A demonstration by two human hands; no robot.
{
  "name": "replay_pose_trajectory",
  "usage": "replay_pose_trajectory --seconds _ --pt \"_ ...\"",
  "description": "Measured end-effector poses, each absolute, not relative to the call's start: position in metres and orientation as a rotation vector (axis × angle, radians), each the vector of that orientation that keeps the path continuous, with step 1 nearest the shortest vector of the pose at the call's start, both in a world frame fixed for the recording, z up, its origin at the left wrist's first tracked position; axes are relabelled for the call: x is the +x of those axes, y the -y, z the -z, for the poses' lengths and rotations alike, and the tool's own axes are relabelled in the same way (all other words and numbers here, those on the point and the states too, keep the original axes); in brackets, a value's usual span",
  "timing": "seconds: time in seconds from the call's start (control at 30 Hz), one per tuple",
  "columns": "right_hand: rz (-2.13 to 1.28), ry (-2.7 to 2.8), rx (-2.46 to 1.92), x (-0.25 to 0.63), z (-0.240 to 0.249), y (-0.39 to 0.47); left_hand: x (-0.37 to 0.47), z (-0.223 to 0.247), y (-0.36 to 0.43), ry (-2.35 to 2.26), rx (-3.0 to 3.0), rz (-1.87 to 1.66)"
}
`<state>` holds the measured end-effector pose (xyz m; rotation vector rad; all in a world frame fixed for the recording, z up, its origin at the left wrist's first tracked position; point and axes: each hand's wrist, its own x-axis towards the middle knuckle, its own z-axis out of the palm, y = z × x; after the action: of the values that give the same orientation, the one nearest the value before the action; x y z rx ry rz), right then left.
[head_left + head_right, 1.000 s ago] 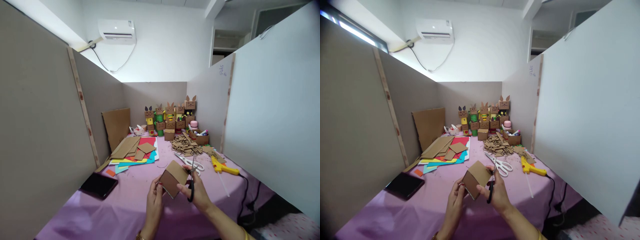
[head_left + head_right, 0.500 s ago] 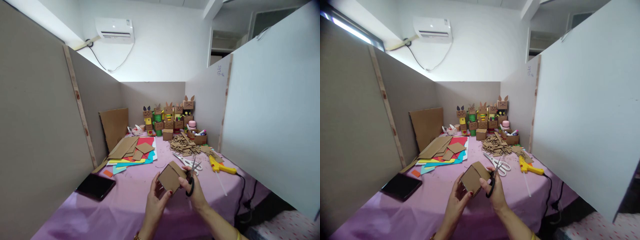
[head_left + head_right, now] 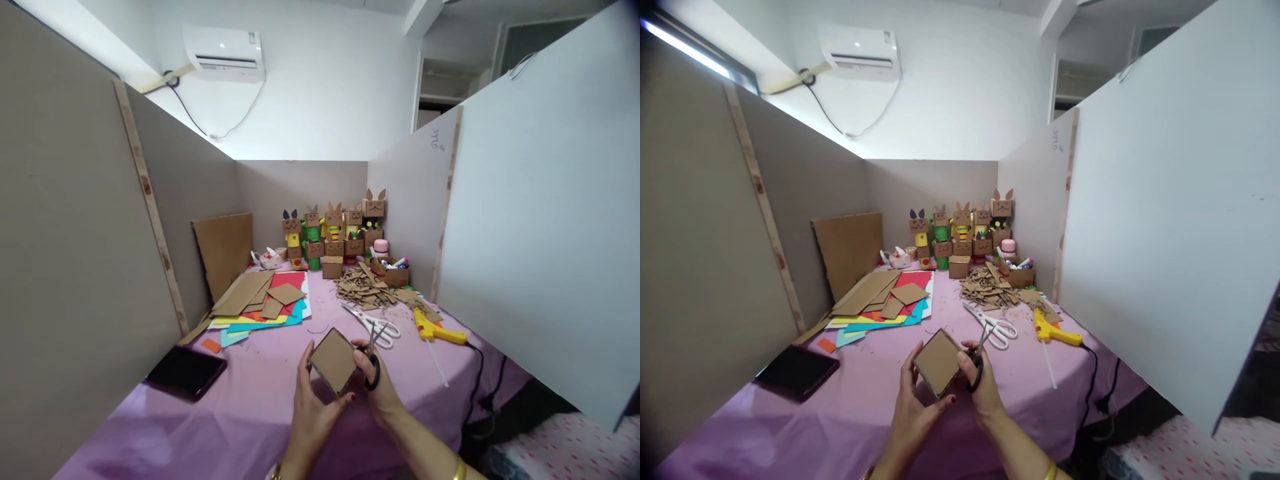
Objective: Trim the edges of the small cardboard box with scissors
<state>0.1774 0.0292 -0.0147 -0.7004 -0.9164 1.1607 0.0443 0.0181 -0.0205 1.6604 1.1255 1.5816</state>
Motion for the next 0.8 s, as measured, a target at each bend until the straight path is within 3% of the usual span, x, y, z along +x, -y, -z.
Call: replay_pose_trajectory --seconds 0.27,0.57,0.8 --pt "-1.128 1.020 -0.555 0.182 0.021 -0.025 0.041 0.016 -0.012 -0.856 1.562 -1.441" --pt "-1.355 1.391 -0.634 0.194 0.002 -0.017 0.038 0.019 -0.013 -0.902 1.681 -1.519" --pt "-1.154 1.431 -0.660 0.190 0.020 -0.018 0.037 0.006 -0.008 -0.769 1.341 -1.546"
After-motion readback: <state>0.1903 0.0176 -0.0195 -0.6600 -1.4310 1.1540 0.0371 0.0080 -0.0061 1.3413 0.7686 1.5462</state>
